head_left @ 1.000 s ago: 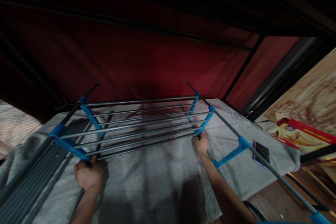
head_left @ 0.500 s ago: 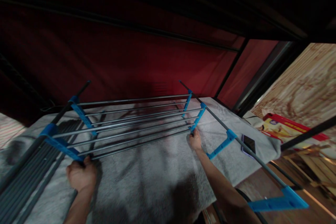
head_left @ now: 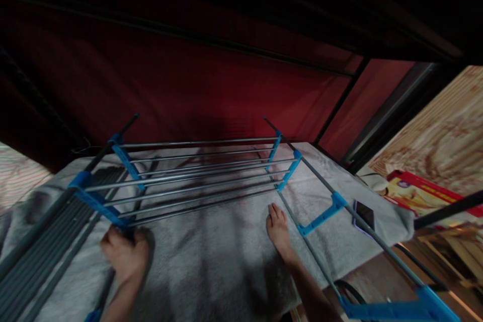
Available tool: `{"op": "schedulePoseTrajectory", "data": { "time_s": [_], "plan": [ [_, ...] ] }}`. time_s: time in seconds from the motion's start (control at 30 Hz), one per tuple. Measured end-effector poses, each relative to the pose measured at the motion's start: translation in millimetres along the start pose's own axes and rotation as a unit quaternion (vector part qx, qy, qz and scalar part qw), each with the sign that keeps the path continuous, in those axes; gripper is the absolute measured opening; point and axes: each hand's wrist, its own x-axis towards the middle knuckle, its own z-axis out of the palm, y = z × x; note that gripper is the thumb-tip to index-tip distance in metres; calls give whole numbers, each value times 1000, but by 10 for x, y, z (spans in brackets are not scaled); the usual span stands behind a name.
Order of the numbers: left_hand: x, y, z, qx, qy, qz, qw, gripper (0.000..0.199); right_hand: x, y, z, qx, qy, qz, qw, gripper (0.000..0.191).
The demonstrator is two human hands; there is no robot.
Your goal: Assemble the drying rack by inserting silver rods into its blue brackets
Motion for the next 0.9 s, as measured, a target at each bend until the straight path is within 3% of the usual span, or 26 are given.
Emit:
{"op": "schedulePoseTrajectory", "data": {
  "time_s": [0.2, 0.4, 0.6, 0.73, 0.9],
  "plan": [
    [-220, 78, -46, 0, -22, 27, 999, 82, -85, -54, -82, -30, 1, -40, 999, 49],
    [-272, 142, -77, -7, -25, 40, 999, 74, -107, -28, -86, -38, 3, -66, 997, 49],
    [-405, 302, -97, -45, 6, 30, 999, 54, -134, 16, -76, -35, 10, -81, 996, 49],
    [-419, 734, -143, -122, 13, 80, 989, 46, -135, 32, -62, -40, 12, -86, 995, 48],
    [-102, 1742, -318, -230, 89, 184, 952, 37, -141, 51, -50, -42, 11, -83, 996, 50]
  ]
}}
